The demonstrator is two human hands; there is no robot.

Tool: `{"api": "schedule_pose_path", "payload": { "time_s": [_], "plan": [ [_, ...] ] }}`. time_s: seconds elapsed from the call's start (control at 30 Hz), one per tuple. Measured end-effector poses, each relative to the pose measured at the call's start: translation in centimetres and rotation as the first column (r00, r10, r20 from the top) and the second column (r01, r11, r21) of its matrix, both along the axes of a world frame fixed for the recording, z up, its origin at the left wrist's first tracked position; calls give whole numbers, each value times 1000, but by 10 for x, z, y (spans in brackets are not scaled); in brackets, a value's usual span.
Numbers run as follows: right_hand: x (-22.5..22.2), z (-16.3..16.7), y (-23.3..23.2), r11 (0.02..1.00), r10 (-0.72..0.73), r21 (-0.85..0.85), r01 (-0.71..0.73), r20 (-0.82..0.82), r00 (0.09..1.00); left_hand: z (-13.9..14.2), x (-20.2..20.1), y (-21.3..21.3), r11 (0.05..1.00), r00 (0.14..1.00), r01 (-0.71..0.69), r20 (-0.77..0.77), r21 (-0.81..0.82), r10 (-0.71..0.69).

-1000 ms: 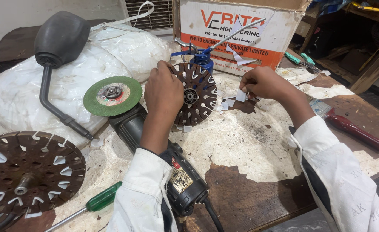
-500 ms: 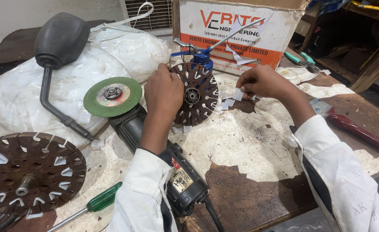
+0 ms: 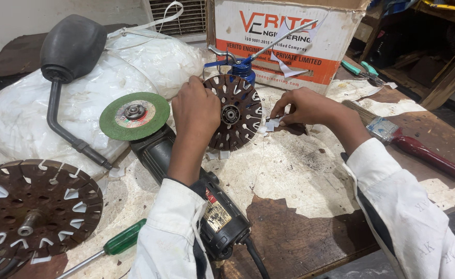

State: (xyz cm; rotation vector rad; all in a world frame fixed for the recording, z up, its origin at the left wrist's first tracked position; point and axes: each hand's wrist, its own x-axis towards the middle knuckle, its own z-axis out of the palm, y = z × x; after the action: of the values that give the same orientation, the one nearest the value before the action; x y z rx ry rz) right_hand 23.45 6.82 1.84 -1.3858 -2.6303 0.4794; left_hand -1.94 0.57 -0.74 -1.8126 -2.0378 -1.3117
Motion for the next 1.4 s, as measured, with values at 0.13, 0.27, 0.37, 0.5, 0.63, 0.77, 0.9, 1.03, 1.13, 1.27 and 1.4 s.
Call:
{"api": "schedule_pose_path", "payload": {
  "time_s": [0.13,0.27,0.37,0.5,0.63,0.77,0.9,1.03,1.13,1.27,1.4],
  "plan": [
    [1,0,-2,997,62,52,-63,4,998,1,-2,0,1000,1000,-11,30,24,10],
    [-1,-2,-4,942,208,248,-225,93,974,3,-4,0,1000,998,-19,63,17,18],
    [1,-1,-4,923,173,323,-209,136,975,4,-4,1,1000,996,-27,85,6,26],
    [9,5,-1,868,266,455,-198,-88,960,5,-4,3,999,996,-33,83,-14,34],
    [8,7,1,998,-58,-61,35,-432,900,8,-4,4,993,981,-49,180,-103,67],
    [8,8,2,975,-14,-179,-129,-635,772,11,-2,1,980,951,-24,299,-195,83],
    [14,10,5,966,-22,-193,-173,-726,687,13,6,-7,953,887,125,461,-277,17],
    [17,8,7,963,-9,-172,-210,-795,607,11,11,-10,939,807,281,578,-199,-119],
    [15,9,8,969,-48,-166,-183,-853,519,10,12,-6,924,819,337,541,-179,-194],
    [4,5,4,970,-11,-119,-210,-889,457,9,14,-5,904,755,395,618,-161,-220],
    [-10,2,-1,967,46,-67,-247,-904,426,12,16,-7,917,768,399,544,9,-339]
  ]
}}
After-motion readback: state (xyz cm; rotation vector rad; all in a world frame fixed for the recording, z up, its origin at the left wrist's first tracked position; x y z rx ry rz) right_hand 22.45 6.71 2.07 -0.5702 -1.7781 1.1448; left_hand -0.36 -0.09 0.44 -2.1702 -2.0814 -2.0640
